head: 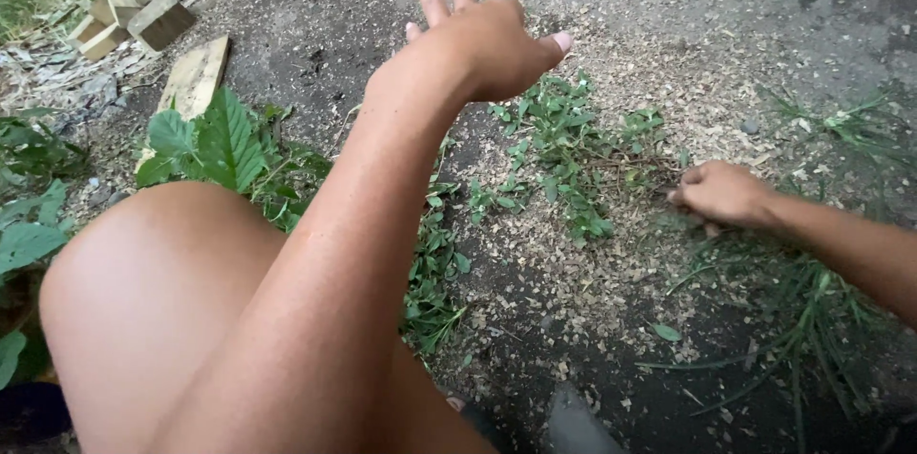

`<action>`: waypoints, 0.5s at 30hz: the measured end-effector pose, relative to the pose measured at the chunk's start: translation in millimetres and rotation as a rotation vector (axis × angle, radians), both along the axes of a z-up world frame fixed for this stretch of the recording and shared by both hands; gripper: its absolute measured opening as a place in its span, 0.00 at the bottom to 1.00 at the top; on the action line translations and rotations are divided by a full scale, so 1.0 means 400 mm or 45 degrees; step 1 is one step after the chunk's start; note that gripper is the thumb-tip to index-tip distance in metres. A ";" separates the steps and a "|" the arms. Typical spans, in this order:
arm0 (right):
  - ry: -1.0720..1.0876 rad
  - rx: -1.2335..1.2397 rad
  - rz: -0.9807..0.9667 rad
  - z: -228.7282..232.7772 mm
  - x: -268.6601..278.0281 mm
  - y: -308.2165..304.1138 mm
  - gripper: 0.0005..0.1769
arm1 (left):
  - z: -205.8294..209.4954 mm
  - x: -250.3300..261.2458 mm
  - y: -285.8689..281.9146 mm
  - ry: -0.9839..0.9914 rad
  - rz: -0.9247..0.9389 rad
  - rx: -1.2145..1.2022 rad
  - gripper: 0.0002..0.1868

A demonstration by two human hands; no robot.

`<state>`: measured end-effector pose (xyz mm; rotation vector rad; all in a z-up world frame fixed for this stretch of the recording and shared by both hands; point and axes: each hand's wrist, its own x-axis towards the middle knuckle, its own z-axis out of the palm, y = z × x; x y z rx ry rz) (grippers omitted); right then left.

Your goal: The person pulls weeds from the ground by hand in an outdoor area.

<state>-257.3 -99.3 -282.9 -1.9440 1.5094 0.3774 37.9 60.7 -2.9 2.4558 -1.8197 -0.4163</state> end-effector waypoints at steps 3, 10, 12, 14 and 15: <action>-0.267 0.202 -0.223 0.056 0.041 0.037 0.24 | 0.000 -0.004 0.003 0.002 0.027 0.009 0.43; -0.255 0.460 -0.453 0.150 0.156 0.155 0.30 | -0.010 0.002 -0.012 0.037 0.026 -0.002 0.43; -0.351 0.474 -0.358 0.097 0.170 0.137 0.30 | -0.015 0.004 -0.020 0.021 0.033 0.013 0.43; -0.451 0.483 -0.266 0.079 0.198 0.141 0.31 | -0.019 0.007 -0.027 0.002 0.037 0.027 0.43; -0.460 0.149 -0.183 0.087 0.213 0.156 0.20 | -0.022 0.006 -0.031 0.015 0.036 0.026 0.43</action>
